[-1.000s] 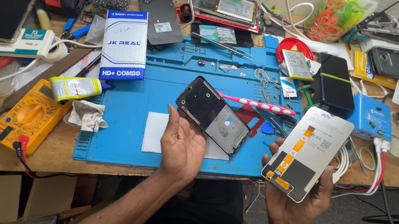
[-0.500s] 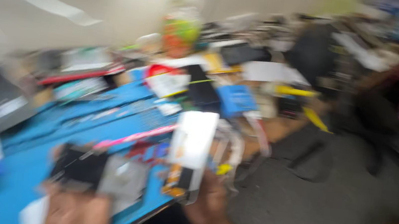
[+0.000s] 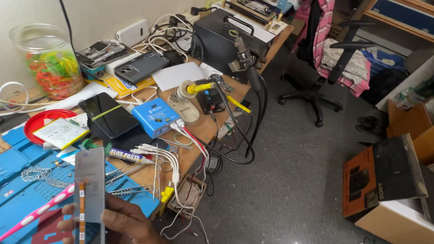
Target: The person applies adhesive to the back of a disassembled smartphone using a tube. They then place a new screen assembly onto the phone body, align it, and press it into place. Finally, they use a metal tool to adjust internal components.
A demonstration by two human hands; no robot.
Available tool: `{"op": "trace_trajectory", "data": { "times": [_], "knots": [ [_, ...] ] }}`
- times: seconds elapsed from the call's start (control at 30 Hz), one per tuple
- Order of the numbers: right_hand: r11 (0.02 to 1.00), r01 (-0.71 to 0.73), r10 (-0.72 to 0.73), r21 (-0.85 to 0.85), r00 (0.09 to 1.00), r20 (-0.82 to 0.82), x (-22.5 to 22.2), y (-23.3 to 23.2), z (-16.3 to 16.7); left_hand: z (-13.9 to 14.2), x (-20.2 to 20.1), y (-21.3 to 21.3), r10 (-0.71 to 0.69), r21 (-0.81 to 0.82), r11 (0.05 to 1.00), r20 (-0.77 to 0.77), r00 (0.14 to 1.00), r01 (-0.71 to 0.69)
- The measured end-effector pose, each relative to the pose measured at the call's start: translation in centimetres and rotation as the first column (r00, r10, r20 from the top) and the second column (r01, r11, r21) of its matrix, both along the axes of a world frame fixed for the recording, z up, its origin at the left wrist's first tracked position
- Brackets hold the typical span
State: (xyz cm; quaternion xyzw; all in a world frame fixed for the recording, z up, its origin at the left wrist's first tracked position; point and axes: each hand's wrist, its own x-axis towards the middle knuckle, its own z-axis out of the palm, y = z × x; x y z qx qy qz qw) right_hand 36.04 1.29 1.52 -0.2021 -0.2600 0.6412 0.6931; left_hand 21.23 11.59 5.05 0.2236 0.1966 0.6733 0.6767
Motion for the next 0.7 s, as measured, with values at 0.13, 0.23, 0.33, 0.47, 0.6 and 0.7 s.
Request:
{"op": "trace_trajectory", "data": {
  "times": [0.13,0.23,0.33,0.47,0.6,0.7],
  "knots": [
    [0.998,0.014,-0.027,0.057,0.971,0.238,-0.1,0.8,0.1,2.1,-2.6,0.5,-0.050,0.038,0.998,0.027,0.998,0.049],
    [0.974,0.217,-0.198,0.064,0.681,0.705,0.3,2.5,1.5,0.2,-7.6,0.8,-0.169,0.070,0.984,0.116,0.979,0.162],
    [0.886,0.056,-0.430,0.460,0.469,0.771,0.6,3.7,3.6,-2.7,-9.0,1.9,-0.342,0.102,0.939,0.142,0.929,0.330],
    [0.934,0.036,-0.330,0.356,0.469,0.819,-1.0,4.6,5.3,-5.8,-8.7,3.4,-0.224,0.191,0.959,0.071,0.972,0.207],
    [0.961,-0.043,-0.175,0.274,0.671,0.721,-2.5,5.4,5.7,-5.3,-9.6,3.4,-0.158,0.160,0.977,0.073,0.985,0.144],
    [0.995,-0.092,0.069,0.036,0.911,0.407,-2.7,6.4,5.6,-3.0,-10.2,2.8,-0.220,0.227,0.955,0.119,0.968,0.189]
  ]
}}
